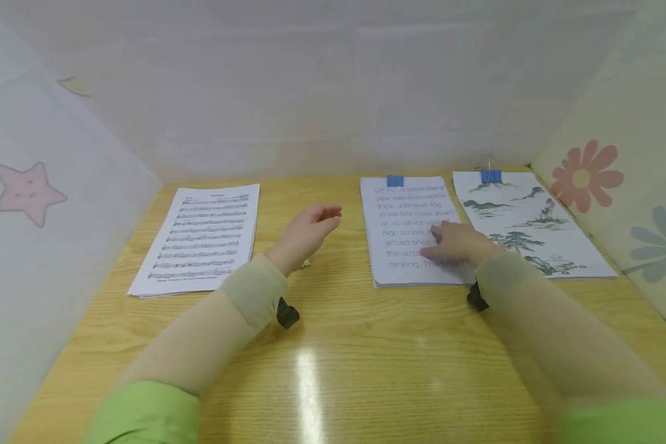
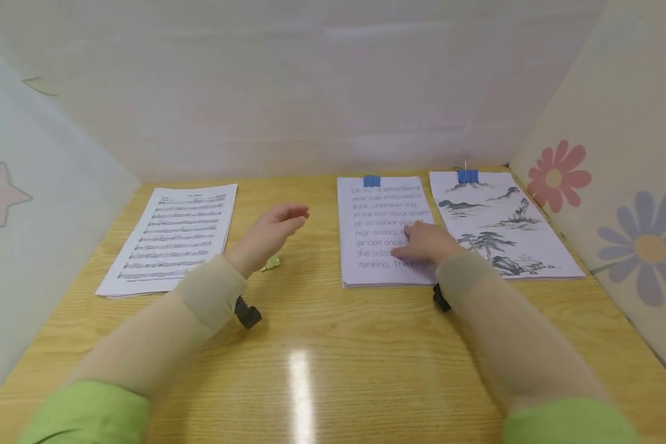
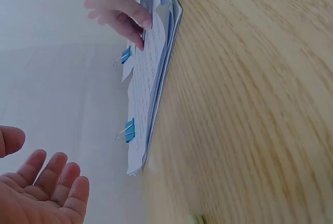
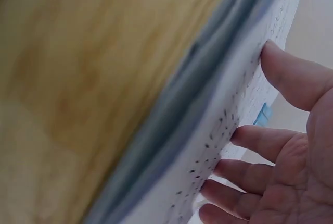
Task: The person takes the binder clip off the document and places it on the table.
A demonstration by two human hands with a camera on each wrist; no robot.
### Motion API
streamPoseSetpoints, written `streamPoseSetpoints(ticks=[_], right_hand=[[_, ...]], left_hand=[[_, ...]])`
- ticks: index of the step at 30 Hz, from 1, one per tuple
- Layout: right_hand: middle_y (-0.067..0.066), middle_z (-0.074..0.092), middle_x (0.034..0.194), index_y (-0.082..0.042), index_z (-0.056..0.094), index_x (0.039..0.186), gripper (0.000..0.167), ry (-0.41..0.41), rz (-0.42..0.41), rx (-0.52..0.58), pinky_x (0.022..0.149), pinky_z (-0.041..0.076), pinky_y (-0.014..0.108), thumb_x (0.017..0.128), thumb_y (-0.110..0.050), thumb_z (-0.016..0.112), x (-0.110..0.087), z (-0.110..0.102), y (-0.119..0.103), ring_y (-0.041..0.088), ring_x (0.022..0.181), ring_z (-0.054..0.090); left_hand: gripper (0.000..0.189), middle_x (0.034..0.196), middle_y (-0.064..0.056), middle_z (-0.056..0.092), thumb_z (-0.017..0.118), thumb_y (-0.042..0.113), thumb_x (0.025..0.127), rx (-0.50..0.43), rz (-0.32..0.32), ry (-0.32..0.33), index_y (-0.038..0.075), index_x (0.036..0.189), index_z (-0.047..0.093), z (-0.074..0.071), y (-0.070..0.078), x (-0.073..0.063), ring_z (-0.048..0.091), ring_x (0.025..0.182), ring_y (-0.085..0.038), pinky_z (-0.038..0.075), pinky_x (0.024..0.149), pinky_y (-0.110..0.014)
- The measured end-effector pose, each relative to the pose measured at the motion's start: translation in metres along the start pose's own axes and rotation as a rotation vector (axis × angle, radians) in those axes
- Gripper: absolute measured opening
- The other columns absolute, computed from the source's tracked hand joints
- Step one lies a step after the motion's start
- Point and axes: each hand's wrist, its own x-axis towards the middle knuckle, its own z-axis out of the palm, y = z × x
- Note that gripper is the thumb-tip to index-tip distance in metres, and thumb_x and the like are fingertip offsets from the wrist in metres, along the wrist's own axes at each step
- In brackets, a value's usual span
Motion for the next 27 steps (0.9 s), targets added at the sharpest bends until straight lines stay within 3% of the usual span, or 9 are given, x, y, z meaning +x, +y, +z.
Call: streamPoseSetpoints(ticks=[10, 19, 27], right_hand=[[0.035, 0.032, 0.145, 0.005, 0.039, 0.143, 0.085, 0.017, -0.025, -0.153, 0.104, 0.028, 0.065, 0.088, -0.057, 0.057, -0.02, 0.01, -0.03, 0.055, 0.131, 0.03], [0.033, 0.039, 0.142, 0.003, 0.044, 0.141, 0.089, 0.01, -0.051, -0.201, 0.102, 0.033, 0.063, 0.083, -0.063, 0.06, -0.032, 0.022, -0.059, 0.053, 0.127, 0.038], [0.028, 0.05, 0.132, 0.001, 0.051, 0.135, 0.087, 0.013, -0.062, -0.247, 0.087, 0.047, 0.058, 0.081, -0.067, 0.061, -0.04, 0.033, -0.081, 0.047, 0.118, 0.05]], left_hand=[[0.043, 0.139, 0.002, 0.05, 0.049, 0.035, 0.101, 0.016, -0.052, -0.008, 0.017, 0.139, 0.049, 0.007, 0.0, 0.007, 0.045, 0.129, -0.019, 0.036, 0.107, -0.041], [0.041, 0.143, 0.0, 0.047, 0.048, 0.037, 0.1, -0.038, -0.129, 0.046, 0.021, 0.138, 0.051, 0.004, 0.004, 0.017, 0.043, 0.13, -0.025, 0.034, 0.108, -0.045], [0.043, 0.15, -0.004, 0.038, 0.046, 0.03, 0.101, -0.099, -0.172, 0.074, 0.016, 0.142, 0.046, -0.002, 0.005, 0.028, 0.03, 0.14, -0.027, 0.024, 0.113, -0.045]])
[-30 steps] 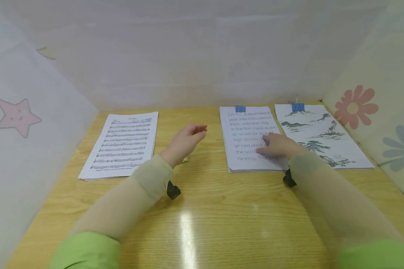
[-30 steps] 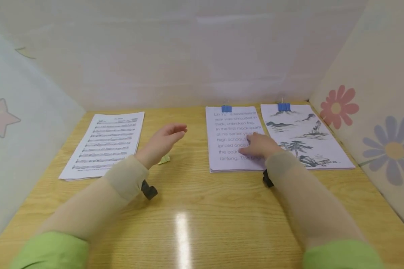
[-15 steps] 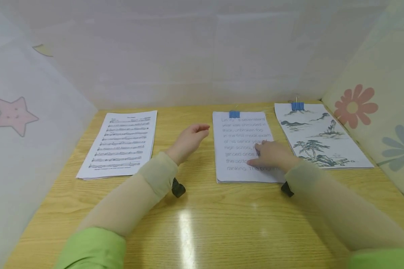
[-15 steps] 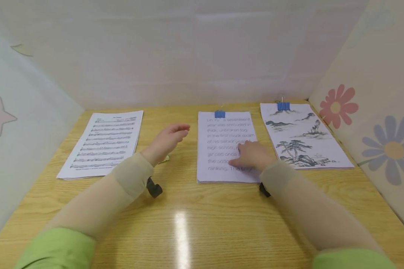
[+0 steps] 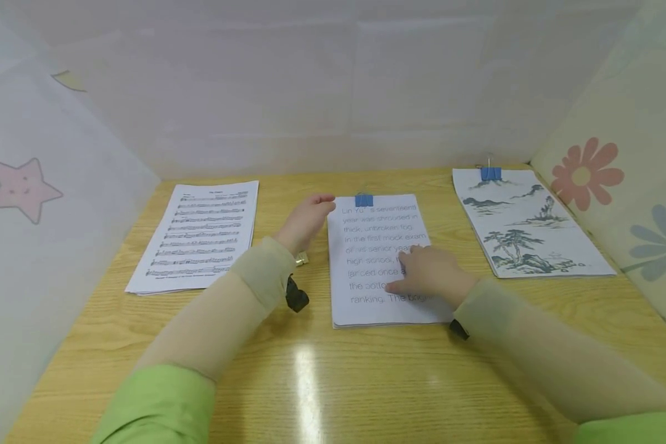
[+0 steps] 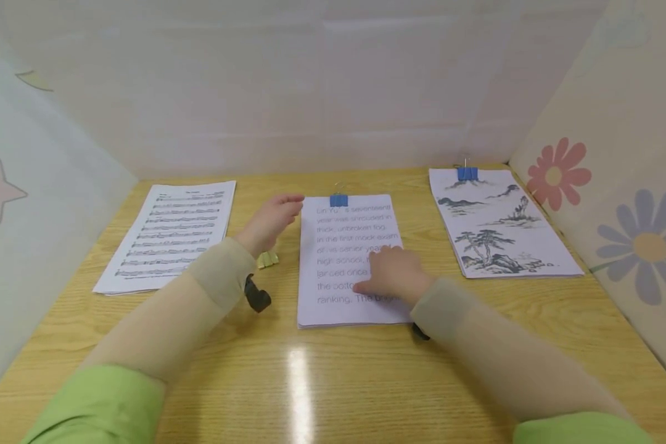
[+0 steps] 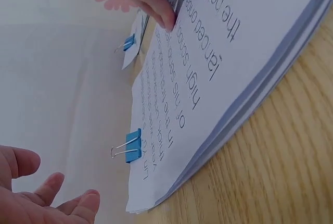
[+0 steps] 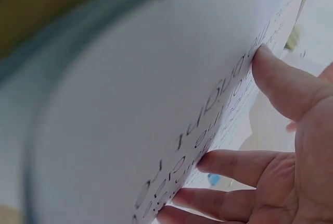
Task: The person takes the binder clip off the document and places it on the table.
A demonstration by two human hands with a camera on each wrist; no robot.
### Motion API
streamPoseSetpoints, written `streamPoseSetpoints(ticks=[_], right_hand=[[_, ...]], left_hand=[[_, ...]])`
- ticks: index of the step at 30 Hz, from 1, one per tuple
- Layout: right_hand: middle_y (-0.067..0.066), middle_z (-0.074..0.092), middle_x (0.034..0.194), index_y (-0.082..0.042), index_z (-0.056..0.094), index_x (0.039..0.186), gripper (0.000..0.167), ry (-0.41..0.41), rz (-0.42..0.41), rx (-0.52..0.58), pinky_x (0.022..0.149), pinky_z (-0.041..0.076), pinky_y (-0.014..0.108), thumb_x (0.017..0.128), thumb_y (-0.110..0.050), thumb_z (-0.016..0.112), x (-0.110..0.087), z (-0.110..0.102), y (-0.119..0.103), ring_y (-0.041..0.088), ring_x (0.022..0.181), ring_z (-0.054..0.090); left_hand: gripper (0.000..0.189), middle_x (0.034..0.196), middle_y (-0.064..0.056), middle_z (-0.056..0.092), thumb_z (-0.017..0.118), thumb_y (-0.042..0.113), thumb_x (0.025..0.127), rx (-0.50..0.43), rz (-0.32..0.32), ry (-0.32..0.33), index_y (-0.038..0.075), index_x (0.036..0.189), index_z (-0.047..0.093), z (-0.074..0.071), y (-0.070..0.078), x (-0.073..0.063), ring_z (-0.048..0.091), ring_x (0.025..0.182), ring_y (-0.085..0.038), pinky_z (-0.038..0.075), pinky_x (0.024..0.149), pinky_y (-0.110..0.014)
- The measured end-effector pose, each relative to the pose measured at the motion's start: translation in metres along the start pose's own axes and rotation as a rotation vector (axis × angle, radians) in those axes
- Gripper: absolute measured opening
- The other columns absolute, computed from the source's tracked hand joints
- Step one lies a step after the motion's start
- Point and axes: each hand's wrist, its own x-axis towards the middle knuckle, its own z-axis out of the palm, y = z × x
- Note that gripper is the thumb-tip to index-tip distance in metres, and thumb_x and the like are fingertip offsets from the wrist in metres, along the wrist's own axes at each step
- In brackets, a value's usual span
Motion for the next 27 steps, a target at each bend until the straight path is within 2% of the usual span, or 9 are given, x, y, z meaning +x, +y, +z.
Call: streamPoseSetpoints(ticks=[3, 8, 11, 17, 20, 23, 27], right_hand=[[0.027, 0.052, 0.13, 0.001, 0.052, 0.134, 0.088, 0.011, -0.006, -0.008, 0.085, 0.048, 0.056, 0.08, -0.068, 0.061, -0.002, 0.002, -0.005, 0.046, 0.115, 0.052], [0.027, 0.054, 0.127, 0.002, 0.053, 0.133, 0.088, 0.033, -0.016, -0.01, 0.084, 0.048, 0.056, 0.079, -0.068, 0.062, -0.006, 0.002, -0.01, 0.046, 0.112, 0.054], [0.024, 0.056, 0.125, -0.002, 0.055, 0.132, 0.081, 0.043, -0.03, -0.005, 0.083, 0.048, 0.055, 0.081, -0.066, 0.061, -0.008, 0.0, -0.008, 0.044, 0.109, 0.056], [0.02, 0.051, 0.138, -0.005, 0.051, 0.139, 0.067, 0.117, -0.032, 0.151, 0.102, 0.036, 0.059, 0.092, -0.053, 0.056, -0.016, -0.018, 0.001, 0.043, 0.127, 0.044], [0.019, 0.052, 0.138, -0.004, 0.051, 0.139, 0.065, 0.165, -0.021, 0.211, 0.102, 0.036, 0.059, 0.094, -0.052, 0.054, -0.021, -0.026, 0.008, 0.043, 0.127, 0.045], [0.019, 0.051, 0.139, -0.005, 0.051, 0.139, 0.064, 0.188, -0.009, 0.238, 0.102, 0.035, 0.06, 0.094, -0.052, 0.053, -0.024, -0.031, 0.015, 0.043, 0.128, 0.043], [0.02, 0.05, 0.139, -0.005, 0.051, 0.138, 0.063, 0.203, -0.02, 0.244, 0.102, 0.034, 0.06, 0.095, -0.051, 0.054, -0.027, -0.034, 0.018, 0.043, 0.129, 0.043]], left_hand=[[0.045, 0.151, -0.006, 0.036, 0.044, 0.028, 0.102, 0.058, -0.004, 0.002, 0.013, 0.145, 0.041, -0.003, 0.003, 0.007, 0.031, 0.139, -0.027, 0.026, 0.113, -0.044], [0.051, 0.154, -0.01, 0.031, 0.041, 0.023, 0.101, 0.242, -0.007, 0.004, 0.009, 0.149, 0.033, -0.007, 0.01, 0.02, 0.03, 0.139, -0.029, 0.026, 0.113, -0.043], [0.054, 0.155, -0.009, 0.028, 0.044, 0.024, 0.1, 0.344, -0.05, -0.022, 0.009, 0.15, 0.029, -0.008, 0.014, 0.029, 0.026, 0.141, -0.03, 0.023, 0.114, -0.044], [0.063, 0.157, -0.008, 0.027, 0.049, 0.034, 0.099, 0.539, -0.145, -0.054, 0.013, 0.153, 0.025, -0.005, 0.015, 0.045, 0.026, 0.142, -0.03, 0.022, 0.115, -0.044], [0.069, 0.157, -0.008, 0.025, 0.05, 0.039, 0.098, 0.589, -0.183, -0.054, 0.015, 0.155, 0.019, -0.001, 0.012, 0.053, 0.025, 0.142, -0.03, 0.021, 0.115, -0.046], [0.07, 0.158, -0.01, 0.022, 0.049, 0.039, 0.099, 0.629, -0.18, -0.061, 0.013, 0.155, 0.016, 0.002, 0.008, 0.059, 0.022, 0.143, -0.031, 0.019, 0.116, -0.046], [0.065, 0.158, -0.012, 0.021, 0.046, 0.032, 0.1, 0.691, -0.141, -0.065, 0.007, 0.154, 0.018, 0.002, 0.002, 0.065, 0.02, 0.144, -0.03, 0.017, 0.116, -0.043]])
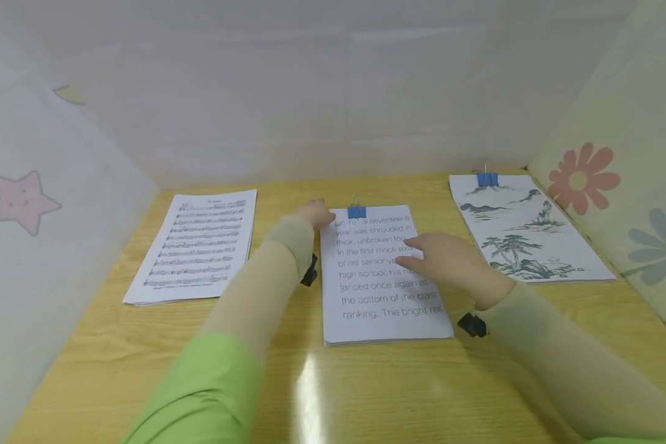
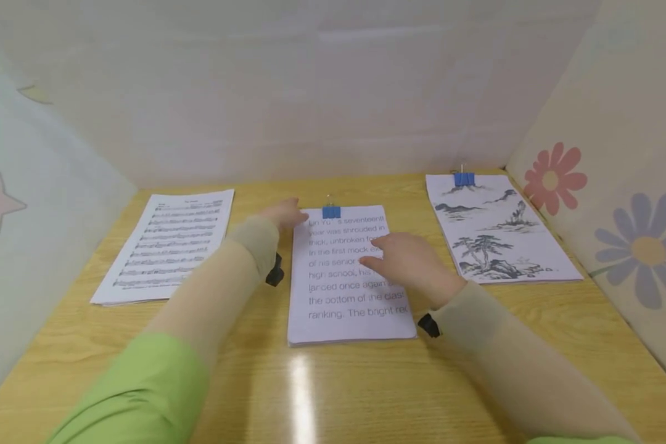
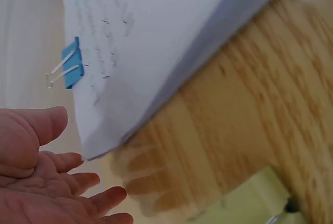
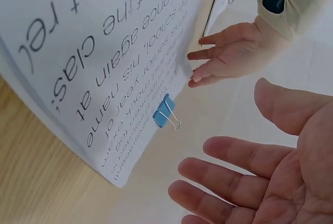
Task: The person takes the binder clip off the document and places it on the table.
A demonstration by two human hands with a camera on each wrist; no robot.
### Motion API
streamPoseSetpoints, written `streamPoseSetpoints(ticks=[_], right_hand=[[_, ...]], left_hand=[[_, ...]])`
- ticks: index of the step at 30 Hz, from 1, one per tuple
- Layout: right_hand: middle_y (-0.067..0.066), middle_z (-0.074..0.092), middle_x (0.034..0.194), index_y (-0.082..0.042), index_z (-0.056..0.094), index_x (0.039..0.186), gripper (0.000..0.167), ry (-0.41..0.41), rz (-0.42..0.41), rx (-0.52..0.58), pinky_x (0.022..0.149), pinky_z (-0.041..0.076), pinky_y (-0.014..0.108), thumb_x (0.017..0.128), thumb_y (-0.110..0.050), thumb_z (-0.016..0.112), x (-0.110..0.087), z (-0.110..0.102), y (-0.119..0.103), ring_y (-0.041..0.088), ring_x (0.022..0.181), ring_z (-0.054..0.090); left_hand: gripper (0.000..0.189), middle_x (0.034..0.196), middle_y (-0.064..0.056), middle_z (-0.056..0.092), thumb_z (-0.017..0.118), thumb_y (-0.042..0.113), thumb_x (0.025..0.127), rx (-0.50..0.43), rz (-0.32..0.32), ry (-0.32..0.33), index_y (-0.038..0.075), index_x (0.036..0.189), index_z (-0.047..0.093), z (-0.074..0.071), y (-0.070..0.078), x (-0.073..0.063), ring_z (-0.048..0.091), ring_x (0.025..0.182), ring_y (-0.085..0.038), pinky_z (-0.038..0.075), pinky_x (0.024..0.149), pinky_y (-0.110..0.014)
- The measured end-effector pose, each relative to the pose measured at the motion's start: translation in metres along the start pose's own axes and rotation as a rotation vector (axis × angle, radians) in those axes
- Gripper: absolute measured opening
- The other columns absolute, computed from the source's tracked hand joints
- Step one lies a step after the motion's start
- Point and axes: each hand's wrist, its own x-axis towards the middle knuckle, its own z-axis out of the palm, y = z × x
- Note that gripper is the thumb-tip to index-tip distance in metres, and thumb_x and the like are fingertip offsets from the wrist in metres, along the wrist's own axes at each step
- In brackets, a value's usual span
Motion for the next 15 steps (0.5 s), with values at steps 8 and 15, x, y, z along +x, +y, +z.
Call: streamPoseSetpoints(ticks=[8, 15], right_hand=[[0.02, 0.05, 0.139, -0.005, 0.051, 0.138, 0.061, -0.006, 0.017, 0.014, 0.103, 0.034, 0.061, 0.096, -0.049, 0.053, 0.006, 0.001, 0.006, 0.043, 0.129, 0.042], [0.021, 0.049, 0.139, -0.002, 0.05, 0.138, 0.062, 0.001, 0.039, 0.055, 0.102, 0.034, 0.062, 0.097, -0.048, 0.051, 0.012, -0.002, 0.012, 0.045, 0.129, 0.041]], left_hand=[[0.052, 0.154, -0.01, 0.032, 0.039, 0.019, 0.102, -0.041, 0.037, 0.054, 0.009, 0.151, 0.029, 0.007, -0.006, 0.008, 0.029, 0.141, -0.029, 0.023, 0.115, -0.041], [0.045, 0.147, -0.009, 0.044, 0.05, 0.023, 0.1, -0.141, 0.036, 0.153, 0.01, 0.143, 0.046, 0.01, 0.001, 0.012, 0.038, 0.135, -0.027, 0.031, 0.111, -0.038]])
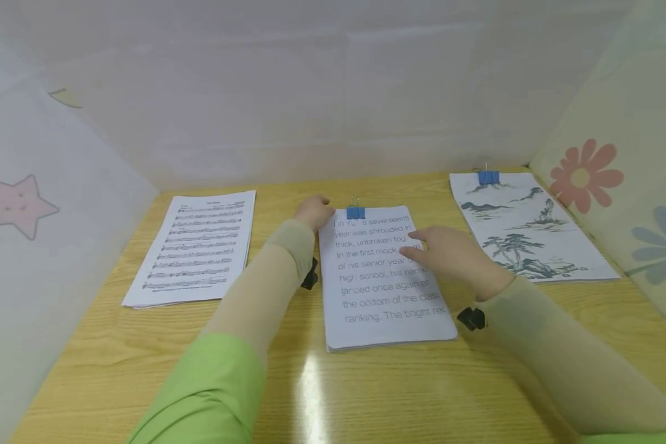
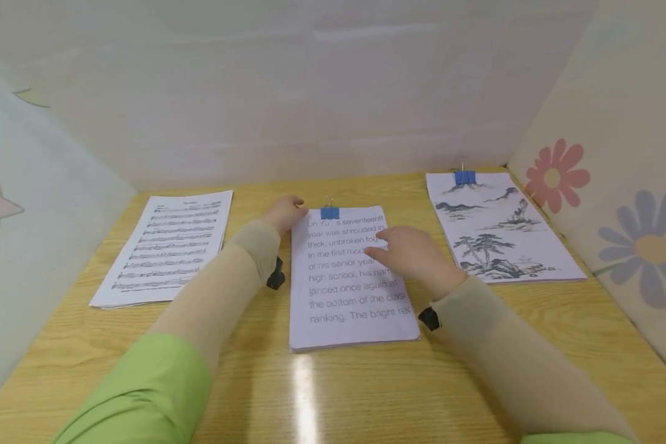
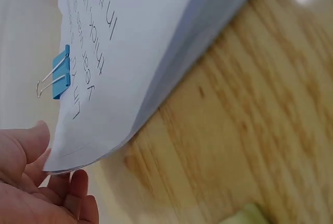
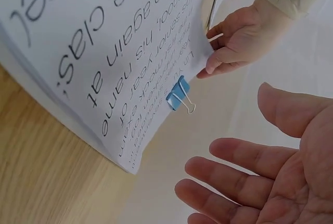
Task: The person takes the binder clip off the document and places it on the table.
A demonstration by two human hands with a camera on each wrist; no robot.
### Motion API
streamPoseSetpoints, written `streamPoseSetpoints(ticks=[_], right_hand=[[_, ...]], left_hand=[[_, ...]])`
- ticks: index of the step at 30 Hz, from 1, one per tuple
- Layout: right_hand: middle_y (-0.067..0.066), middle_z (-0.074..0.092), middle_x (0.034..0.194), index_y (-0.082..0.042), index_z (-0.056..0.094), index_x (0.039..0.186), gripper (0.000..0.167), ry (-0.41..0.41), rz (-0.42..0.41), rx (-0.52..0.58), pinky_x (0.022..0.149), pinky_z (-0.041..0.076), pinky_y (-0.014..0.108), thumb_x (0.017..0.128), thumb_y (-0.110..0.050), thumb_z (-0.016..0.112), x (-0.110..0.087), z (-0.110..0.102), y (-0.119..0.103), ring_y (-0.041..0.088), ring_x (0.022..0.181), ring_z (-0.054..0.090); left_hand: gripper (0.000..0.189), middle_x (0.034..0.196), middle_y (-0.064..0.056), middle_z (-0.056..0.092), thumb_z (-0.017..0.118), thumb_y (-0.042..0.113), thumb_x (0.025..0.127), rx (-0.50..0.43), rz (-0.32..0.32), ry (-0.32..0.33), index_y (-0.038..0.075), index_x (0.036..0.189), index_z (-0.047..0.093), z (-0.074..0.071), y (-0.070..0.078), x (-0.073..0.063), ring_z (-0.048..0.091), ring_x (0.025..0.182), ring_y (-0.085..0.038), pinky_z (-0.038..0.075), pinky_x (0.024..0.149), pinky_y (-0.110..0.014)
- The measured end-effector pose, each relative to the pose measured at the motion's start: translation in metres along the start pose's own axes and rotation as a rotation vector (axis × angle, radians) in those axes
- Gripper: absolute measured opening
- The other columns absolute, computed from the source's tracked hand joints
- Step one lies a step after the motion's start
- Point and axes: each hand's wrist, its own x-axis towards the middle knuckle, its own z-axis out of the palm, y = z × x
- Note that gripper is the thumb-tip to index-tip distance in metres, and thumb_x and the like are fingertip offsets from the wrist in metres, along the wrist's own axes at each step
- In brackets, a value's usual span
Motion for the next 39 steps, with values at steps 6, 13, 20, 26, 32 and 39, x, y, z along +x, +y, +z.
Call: streamPoseSetpoints(ticks=[6, 13, 20, 26, 32, 39], right_hand=[[0.022, 0.049, 0.139, -0.002, 0.05, 0.139, 0.066, 0.001, -0.002, 0.013, 0.102, 0.033, 0.062, 0.096, -0.052, 0.05, 0.002, -0.001, 0.002, 0.045, 0.13, 0.039], [0.022, 0.043, 0.144, -0.005, 0.047, 0.142, 0.07, 0.002, 0.02, 0.013, 0.104, 0.029, 0.064, 0.095, -0.058, 0.046, 0.004, -0.005, 0.006, 0.046, 0.133, 0.034], [0.022, 0.044, 0.144, -0.008, 0.044, 0.145, 0.068, 0.054, 0.005, 0.06, 0.098, 0.036, 0.064, 0.096, -0.057, 0.046, 0.003, -0.018, 0.006, 0.045, 0.13, 0.039], [0.021, 0.051, 0.138, -0.009, 0.045, 0.144, 0.061, 0.134, -0.073, 0.122, 0.095, 0.04, 0.059, 0.097, -0.048, 0.051, 0.004, -0.03, 0.001, 0.041, 0.123, 0.048], [0.016, 0.052, 0.138, -0.012, 0.047, 0.143, 0.058, 0.188, -0.143, 0.201, 0.099, 0.038, 0.056, 0.096, -0.045, 0.055, 0.014, -0.04, -0.007, 0.037, 0.125, 0.047], [0.009, 0.047, 0.142, -0.019, 0.045, 0.145, 0.061, 0.17, -0.175, 0.328, 0.105, 0.032, 0.055, 0.093, -0.046, 0.06, 0.035, -0.052, -0.02, 0.032, 0.132, 0.039]], left_hand=[[0.035, 0.132, -0.007, 0.058, 0.057, 0.027, 0.098, -0.072, -0.018, 0.041, 0.01, 0.128, 0.062, 0.006, -0.001, 0.006, 0.051, 0.12, -0.025, 0.04, 0.103, -0.036], [0.03, 0.126, -0.005, 0.062, 0.058, 0.029, 0.098, -0.139, 0.046, 0.124, 0.012, 0.121, 0.067, 0.006, 0.0, 0.001, 0.054, 0.117, -0.023, 0.041, 0.102, -0.036], [0.028, 0.115, 0.001, 0.066, 0.057, 0.034, 0.097, -0.258, 0.111, 0.137, 0.017, 0.117, 0.069, 0.003, 0.005, -0.007, 0.056, 0.108, -0.017, 0.042, 0.098, -0.035], [0.024, 0.104, 0.003, 0.067, 0.059, 0.03, 0.097, -0.38, 0.144, 0.107, 0.018, 0.115, 0.069, -0.005, 0.007, -0.018, 0.058, 0.099, -0.014, 0.043, 0.095, -0.034], [0.021, 0.098, 0.003, 0.068, 0.061, 0.027, 0.096, -0.465, 0.179, 0.099, 0.018, 0.112, 0.071, -0.012, 0.005, -0.03, 0.06, 0.093, -0.015, 0.044, 0.092, -0.034], [0.02, 0.098, 0.0, 0.068, 0.061, 0.026, 0.096, -0.524, 0.181, 0.11, 0.017, 0.11, 0.072, -0.022, 0.002, -0.045, 0.062, 0.091, -0.017, 0.044, 0.092, -0.035]])
